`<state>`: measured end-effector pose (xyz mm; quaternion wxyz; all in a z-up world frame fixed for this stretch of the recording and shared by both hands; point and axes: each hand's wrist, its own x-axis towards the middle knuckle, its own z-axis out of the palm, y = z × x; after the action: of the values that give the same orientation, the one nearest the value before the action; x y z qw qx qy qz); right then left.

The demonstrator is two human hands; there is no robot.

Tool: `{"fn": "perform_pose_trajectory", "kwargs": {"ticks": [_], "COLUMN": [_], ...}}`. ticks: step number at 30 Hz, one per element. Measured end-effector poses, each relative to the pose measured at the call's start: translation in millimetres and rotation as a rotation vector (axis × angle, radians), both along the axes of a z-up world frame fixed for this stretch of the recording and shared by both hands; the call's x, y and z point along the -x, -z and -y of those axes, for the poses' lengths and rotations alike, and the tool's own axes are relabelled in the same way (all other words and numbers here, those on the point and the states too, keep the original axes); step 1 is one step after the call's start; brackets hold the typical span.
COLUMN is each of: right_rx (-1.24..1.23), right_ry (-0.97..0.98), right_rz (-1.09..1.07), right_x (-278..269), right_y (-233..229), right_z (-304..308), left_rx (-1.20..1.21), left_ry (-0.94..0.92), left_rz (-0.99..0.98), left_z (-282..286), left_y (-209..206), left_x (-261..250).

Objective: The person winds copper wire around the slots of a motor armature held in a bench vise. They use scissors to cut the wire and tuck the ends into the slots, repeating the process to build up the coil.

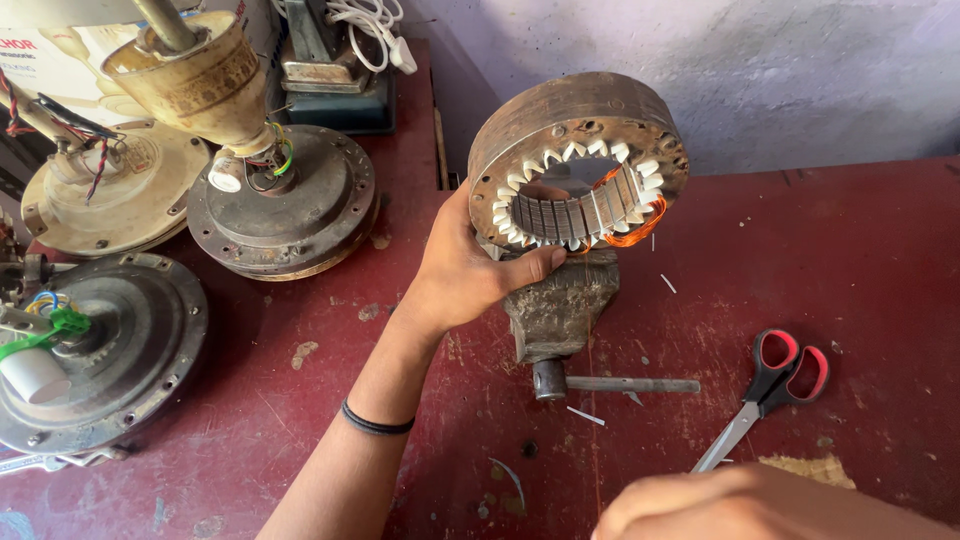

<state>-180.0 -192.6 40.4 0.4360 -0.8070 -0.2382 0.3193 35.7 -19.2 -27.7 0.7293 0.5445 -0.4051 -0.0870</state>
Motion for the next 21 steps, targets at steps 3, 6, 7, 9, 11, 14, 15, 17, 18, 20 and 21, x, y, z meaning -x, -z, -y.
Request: {"fn": "perform_pose_trajectory", "kwargs": {"ticks": [3, 6, 7, 9, 11, 14, 15, 17, 18, 20, 21], "right_rx": [-0.053, -0.049, -0.045, -0.019, 0.019, 0.044, 0.045, 0.052, 0.064, 0.123, 0.157], "right_ry": [-0.034, -0.046, -0.054, -0.117, -0.189, -0.172, -0.159, -0.158, -0.156, -0.114, -0.076], "right_rz": [-0.005, -0.021, 0.001, 0.16, 0.366, 0.438, 0.435, 0.401, 0.376, 0.247, 0.159], "right_x": [1.9, -1.3, -3.9, -5.9, -4.2, -0.4, 1.4, 4.3, 6.3, 8.3, 8.3], "right_y": [-11.6, -21.2, -22.9, -25.2, -28.5, -28.5, -27.1, -22.9, -20.1, -9.1, -3.1], "right_z": [10.4, 21.5, 25.1, 30.1, 34.8, 40.5, 43.2, 50.8, 54.5, 58.9, 60.5], "left_rx": [-0.038, -0.014, -0.036, -0.079, 0.008, -0.194, -0.338, -0.573, -0.661, -0.679, -0.607], "left_ry": [-0.049, -0.012, -0.025, -0.05, -0.003, -0.286, -0.415, -0.47, -0.398, -0.224, -0.123], "left_rz": [0.083, 0.01, 0.057, 0.15, 0.172, 0.505, 0.455, 0.319, 0.238, 0.258, 0.355], "left_z": [-1.4, -0.8, -2.0, -7.2, -13.5, -41.0, -53.6, -72.7, -80.6, -79.0, -71.1], "left_y": [0.0, -1.9, -3.7, -11.0, -25.1, -58.3, -70.4, -90.9, -99.5, -107.8, -106.5], "left_x": [-0.9, 0.2, 0.0, -1.1, -2.1, 2.4, 7.7, 24.0, 33.0, 44.6, 50.0]}}
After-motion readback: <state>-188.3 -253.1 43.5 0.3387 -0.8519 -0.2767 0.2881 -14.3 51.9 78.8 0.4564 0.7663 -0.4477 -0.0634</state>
